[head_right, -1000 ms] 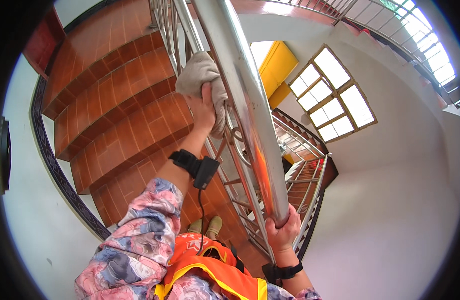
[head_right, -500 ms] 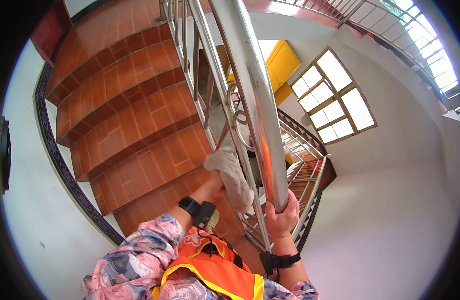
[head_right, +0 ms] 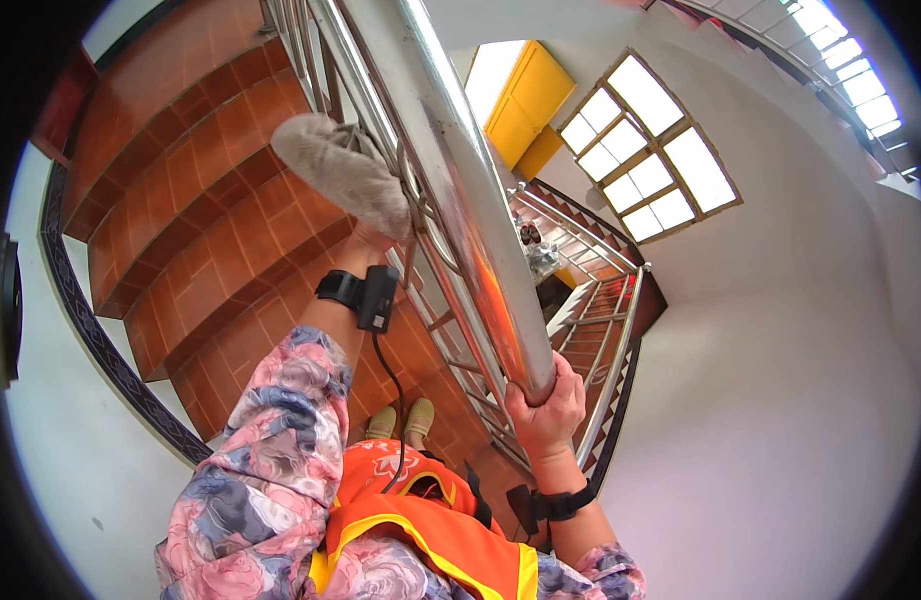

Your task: Cleaning a stainless steel handrail in a staircase using a cloth.

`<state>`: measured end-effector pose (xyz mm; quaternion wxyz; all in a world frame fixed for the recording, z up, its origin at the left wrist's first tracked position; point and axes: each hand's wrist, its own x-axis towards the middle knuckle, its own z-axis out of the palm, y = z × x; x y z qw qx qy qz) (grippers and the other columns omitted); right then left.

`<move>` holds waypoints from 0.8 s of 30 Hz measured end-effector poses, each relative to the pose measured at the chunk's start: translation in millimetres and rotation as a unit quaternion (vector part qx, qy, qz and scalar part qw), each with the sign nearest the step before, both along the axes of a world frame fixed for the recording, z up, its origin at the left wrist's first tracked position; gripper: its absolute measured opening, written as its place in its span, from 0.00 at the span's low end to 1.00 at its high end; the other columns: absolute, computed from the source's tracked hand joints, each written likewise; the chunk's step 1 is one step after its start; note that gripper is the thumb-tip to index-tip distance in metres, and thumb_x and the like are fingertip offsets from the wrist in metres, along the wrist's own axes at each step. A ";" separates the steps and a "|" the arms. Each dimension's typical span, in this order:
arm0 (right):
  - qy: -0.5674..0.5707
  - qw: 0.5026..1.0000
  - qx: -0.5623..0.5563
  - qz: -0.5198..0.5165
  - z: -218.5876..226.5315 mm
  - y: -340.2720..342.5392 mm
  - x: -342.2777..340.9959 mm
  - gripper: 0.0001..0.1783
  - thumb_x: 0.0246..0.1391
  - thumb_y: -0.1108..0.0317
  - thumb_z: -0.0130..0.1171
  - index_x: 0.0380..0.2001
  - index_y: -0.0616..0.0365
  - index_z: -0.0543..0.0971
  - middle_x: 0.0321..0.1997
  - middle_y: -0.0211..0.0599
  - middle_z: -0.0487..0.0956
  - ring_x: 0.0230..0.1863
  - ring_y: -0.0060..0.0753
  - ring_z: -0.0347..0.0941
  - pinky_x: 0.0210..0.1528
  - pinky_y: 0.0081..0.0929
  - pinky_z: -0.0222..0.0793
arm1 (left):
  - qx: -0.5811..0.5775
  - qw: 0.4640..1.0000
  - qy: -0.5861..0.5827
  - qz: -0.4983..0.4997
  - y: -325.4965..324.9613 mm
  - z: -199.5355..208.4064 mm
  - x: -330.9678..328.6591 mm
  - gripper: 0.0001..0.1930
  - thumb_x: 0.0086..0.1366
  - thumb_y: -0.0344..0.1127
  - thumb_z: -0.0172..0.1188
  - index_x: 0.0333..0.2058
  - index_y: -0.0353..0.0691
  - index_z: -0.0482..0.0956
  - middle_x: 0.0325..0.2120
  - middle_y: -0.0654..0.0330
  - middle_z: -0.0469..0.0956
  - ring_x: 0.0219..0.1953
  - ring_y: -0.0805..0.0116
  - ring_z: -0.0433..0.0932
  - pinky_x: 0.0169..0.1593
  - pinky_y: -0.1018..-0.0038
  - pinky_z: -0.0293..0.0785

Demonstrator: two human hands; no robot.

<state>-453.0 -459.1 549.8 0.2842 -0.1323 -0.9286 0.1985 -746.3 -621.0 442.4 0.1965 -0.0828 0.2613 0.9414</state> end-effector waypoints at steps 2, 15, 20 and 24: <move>0.001 1.000 0.005 -0.004 1.6 2.6 1.4 0.29 0.30 0.64 0.63 0.42 0.59 0.72 0.30 0.40 0.74 0.32 0.43 0.71 0.37 0.35 0.69 | -0.035 0.999 -0.019 -0.017 4.5 -21.9 10.0 0.17 0.63 0.50 0.48 0.42 0.44 0.72 0.37 0.63 0.74 0.40 0.68 0.73 0.45 0.71 0.71; -0.040 0.996 -0.070 -0.034 -8.1 8.5 9.9 0.29 0.33 0.65 0.60 0.44 0.62 0.71 0.38 0.49 0.74 0.39 0.50 0.72 0.45 0.37 0.68 | -0.156 0.986 -0.012 -0.056 -9.8 -41.6 69.2 0.16 0.62 0.49 0.49 0.42 0.45 0.72 0.36 0.62 0.74 0.39 0.68 0.74 0.44 0.71 0.71; -0.061 0.995 -0.077 -0.031 -15.0 15.6 16.5 0.32 0.38 0.60 0.57 0.49 0.65 0.67 0.42 0.52 0.73 0.43 0.52 0.70 0.48 0.38 0.65 | -0.268 0.961 0.063 -0.033 3.8 -16.7 48.3 0.16 0.62 0.49 0.49 0.42 0.45 0.72 0.36 0.62 0.74 0.39 0.67 0.74 0.44 0.71 0.71; -0.050 0.995 -0.085 -0.019 -16.0 13.6 18.0 0.33 0.40 0.59 0.56 0.50 0.66 0.65 0.43 0.52 0.72 0.44 0.50 0.70 0.49 0.37 0.64 | -0.312 0.945 0.086 -0.041 9.9 -13.2 47.6 0.16 0.62 0.48 0.49 0.42 0.45 0.72 0.36 0.62 0.74 0.39 0.67 0.74 0.43 0.71 0.71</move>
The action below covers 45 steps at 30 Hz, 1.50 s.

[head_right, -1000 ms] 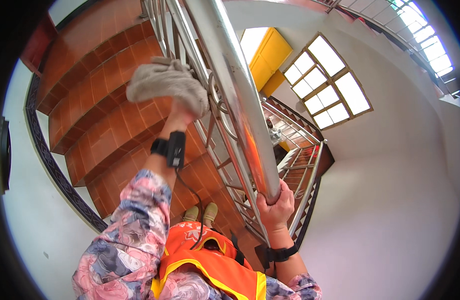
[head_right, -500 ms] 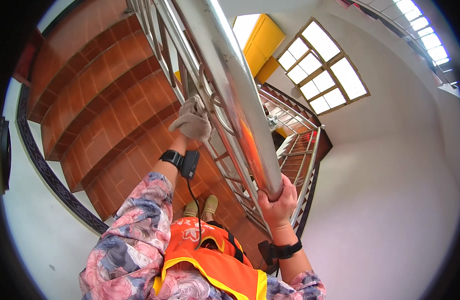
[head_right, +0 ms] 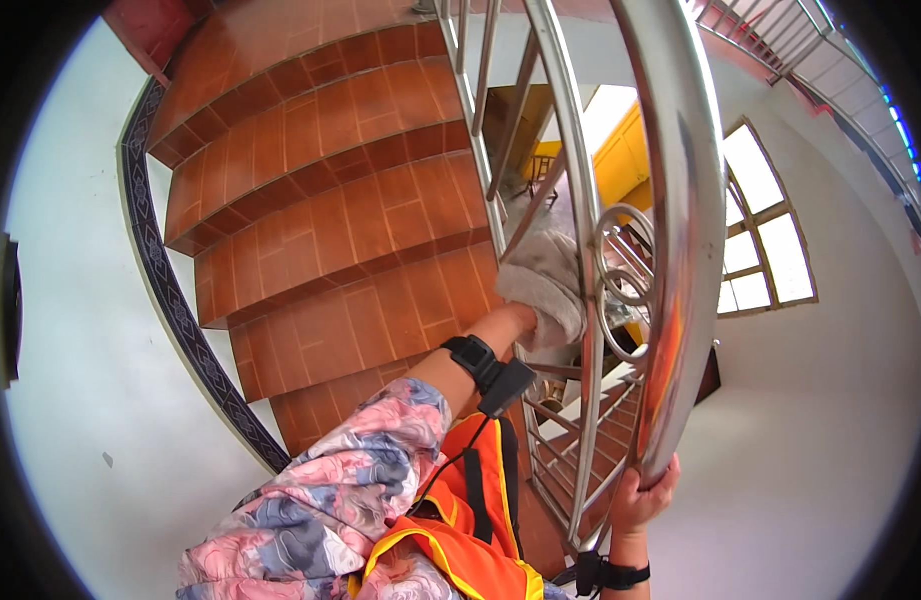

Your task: Cleaning a stainless steel handrail in a staircase using a cloth.

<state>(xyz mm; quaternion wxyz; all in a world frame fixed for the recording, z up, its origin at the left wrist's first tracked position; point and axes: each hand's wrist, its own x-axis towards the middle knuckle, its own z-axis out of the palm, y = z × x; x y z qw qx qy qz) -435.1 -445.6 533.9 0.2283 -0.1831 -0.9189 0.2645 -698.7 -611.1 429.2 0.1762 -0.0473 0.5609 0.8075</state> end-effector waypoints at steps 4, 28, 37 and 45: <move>0.003 1.000 0.004 0.015 -0.5 3.3 0.7 0.35 0.44 0.54 0.54 0.51 0.68 0.64 0.42 0.51 0.72 0.44 0.49 0.70 0.48 0.36 0.64 | -0.023 0.999 0.007 -0.024 -0.7 -3.9 0.6 0.16 0.62 0.48 0.49 0.42 0.46 0.72 0.36 0.62 0.74 0.39 0.67 0.74 0.43 0.71 0.71; 0.008 0.992 -0.074 -0.104 118.3 -101.1 -160.4 0.37 0.21 0.69 0.72 0.44 0.52 0.70 0.37 0.38 0.76 0.38 0.41 0.72 0.41 0.33 0.68 | -0.100 0.976 0.066 -0.181 -114.0 130.1 -130.8 0.14 0.60 0.46 0.50 0.41 0.47 0.72 0.35 0.61 0.74 0.37 0.66 0.74 0.41 0.71 0.71; 0.078 0.977 -0.107 -0.167 118.7 -110.2 -170.7 0.34 0.19 0.70 0.72 0.40 0.57 0.74 0.35 0.35 0.75 0.38 0.31 0.71 0.42 0.26 0.67 | -0.554 0.766 0.310 -0.099 -157.1 84.6 -261.4 0.14 0.60 0.46 0.50 0.41 0.47 0.72 0.34 0.61 0.74 0.37 0.66 0.74 0.41 0.71 0.71; 0.084 0.970 -0.010 -0.228 102.1 -113.8 -161.7 0.36 0.26 0.72 0.68 0.47 0.60 0.69 0.37 0.36 0.76 0.39 0.27 0.70 0.45 0.25 0.67 | -0.597 0.680 0.417 -0.091 -142.4 33.3 -308.4 0.14 0.60 0.45 0.50 0.41 0.48 0.72 0.34 0.61 0.74 0.36 0.65 0.74 0.40 0.71 0.71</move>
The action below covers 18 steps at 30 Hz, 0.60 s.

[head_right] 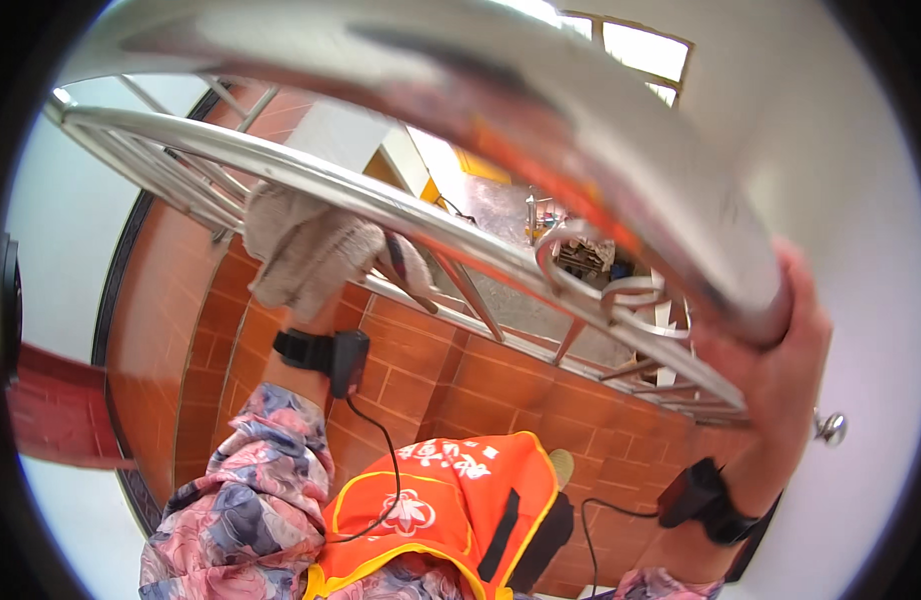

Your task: Cleaning a stainless steel handrail in a staircase using a cloth.

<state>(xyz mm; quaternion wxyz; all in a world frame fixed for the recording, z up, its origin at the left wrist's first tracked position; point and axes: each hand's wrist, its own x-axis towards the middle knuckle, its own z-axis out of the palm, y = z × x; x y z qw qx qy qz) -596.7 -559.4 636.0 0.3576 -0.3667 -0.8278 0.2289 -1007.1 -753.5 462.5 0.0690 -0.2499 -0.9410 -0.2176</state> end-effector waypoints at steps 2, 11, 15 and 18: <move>0.045 0.998 -0.051 -0.006 -5.5 -2.0 -6.4 0.38 0.28 0.71 0.69 0.49 0.61 0.69 0.38 0.36 0.76 0.38 0.25 0.70 0.44 0.23 0.67 | -0.007 1.000 0.015 -0.015 3.0 -10.6 -12.2 0.13 0.60 0.45 0.51 0.41 0.48 0.72 0.34 0.61 0.74 0.36 0.65 0.74 0.40 0.71 0.71; 0.026 0.998 0.021 -0.054 -12.9 -9.6 17.1 0.41 0.37 0.63 0.68 0.54 0.68 0.64 0.37 0.36 0.76 0.39 0.25 0.71 0.46 0.20 0.64 | -0.032 0.996 0.048 -0.067 4.2 -29.2 -45.3 0.13 0.59 0.44 0.51 0.41 0.48 0.72 0.33 0.61 0.74 0.36 0.65 0.74 0.39 0.71 0.71; -0.015 0.997 0.051 -0.062 -16.9 -10.5 39.8 0.40 0.38 0.56 0.65 0.55 0.61 0.65 0.40 0.35 0.75 0.43 0.27 0.69 0.50 0.21 0.60 | 0.028 0.986 0.068 -0.146 12.1 -28.5 -40.1 0.13 0.59 0.44 0.51 0.41 0.49 0.72 0.33 0.60 0.74 0.35 0.65 0.74 0.39 0.71 0.71; -0.032 0.997 0.018 -0.073 -13.4 0.5 51.7 0.46 0.35 0.46 0.63 0.57 0.57 0.63 0.44 0.36 0.73 0.48 0.31 0.66 0.55 0.24 0.56 | 0.136 0.933 0.037 -0.332 35.8 -32.8 5.8 0.13 0.59 0.44 0.51 0.41 0.49 0.72 0.33 0.60 0.74 0.35 0.64 0.74 0.39 0.71 0.71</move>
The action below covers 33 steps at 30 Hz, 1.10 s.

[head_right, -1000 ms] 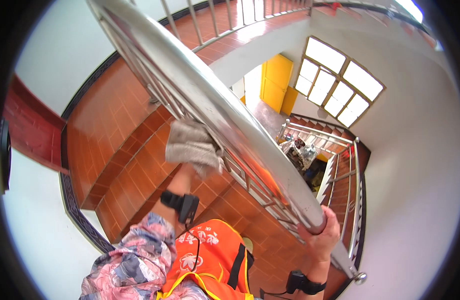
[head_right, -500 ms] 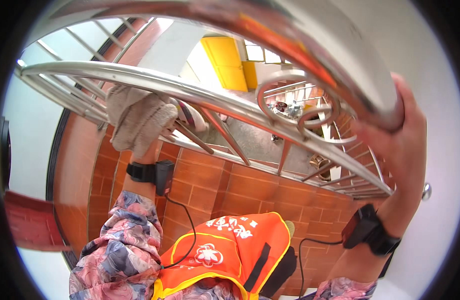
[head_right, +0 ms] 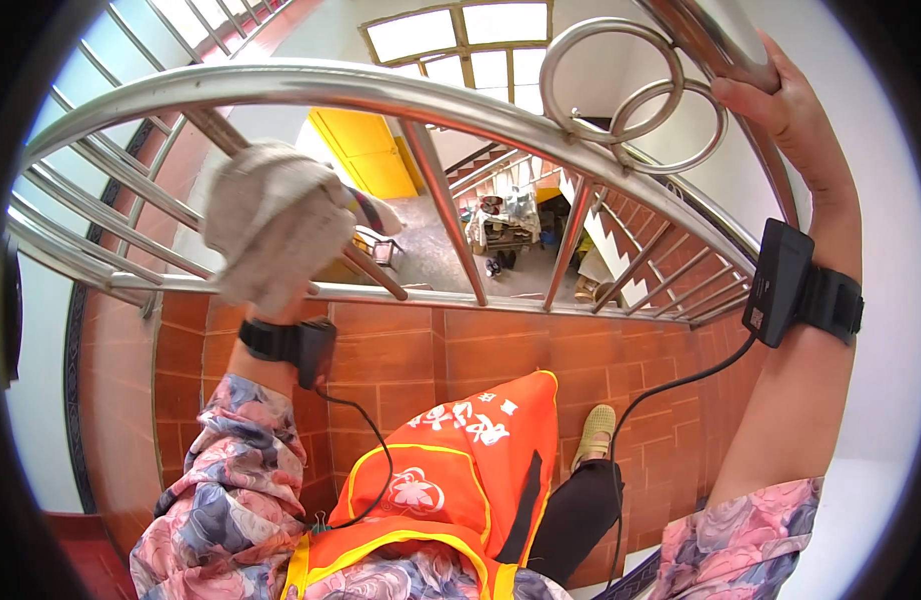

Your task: Cleaning a stainless steel handrail in a staircase using a cloth.

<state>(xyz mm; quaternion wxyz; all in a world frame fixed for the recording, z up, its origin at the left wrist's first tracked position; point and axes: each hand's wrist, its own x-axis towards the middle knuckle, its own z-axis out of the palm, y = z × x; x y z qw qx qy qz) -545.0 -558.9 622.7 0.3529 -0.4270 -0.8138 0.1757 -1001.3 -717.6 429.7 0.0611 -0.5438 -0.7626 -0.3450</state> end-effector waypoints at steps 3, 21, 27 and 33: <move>0.007 0.998 0.027 -0.053 -2.5 -6.5 5.1 0.46 0.41 0.55 0.66 0.58 0.66 0.57 0.45 0.39 0.73 0.49 0.30 0.67 0.55 0.22 0.58 | 0.017 0.981 -0.058 -0.182 2.1 -12.3 47.7 0.13 0.59 0.44 0.51 0.41 0.49 0.72 0.33 0.60 0.74 0.35 0.64 0.74 0.39 0.71 0.71; 0.250 0.838 -0.478 -0.088 -323.7 -261.0 13.8 0.19 0.52 0.71 0.56 0.48 0.63 0.69 0.32 0.29 0.75 0.34 0.18 0.70 0.38 0.17 0.67 | -0.255 0.794 0.551 -0.008 -29.6 -101.3 -17.6 0.17 0.56 0.47 0.51 0.41 0.47 0.76 0.43 0.54 0.73 0.47 0.58 0.69 0.53 0.57 0.56; -0.042 0.912 -0.397 -0.092 -390.8 -284.2 9.7 0.15 0.49 0.67 0.58 0.40 0.63 0.74 0.25 0.36 0.77 0.28 0.23 0.73 0.32 0.21 0.68 | -0.399 0.852 0.284 -0.187 17.9 -69.7 32.1 0.21 0.38 0.48 0.65 0.31 0.44 0.81 0.34 0.55 0.77 0.43 0.57 0.73 0.51 0.64 0.63; 0.091 0.890 -0.422 -0.145 -398.2 -268.4 12.6 0.13 0.49 0.68 0.58 0.37 0.63 0.74 0.24 0.33 0.76 0.25 0.23 0.71 0.29 0.21 0.68 | -0.642 0.743 0.015 -0.187 50.0 -88.3 -2.1 0.27 0.35 0.48 0.69 0.38 0.46 0.80 0.38 0.53 0.78 0.41 0.60 0.76 0.43 0.67 0.72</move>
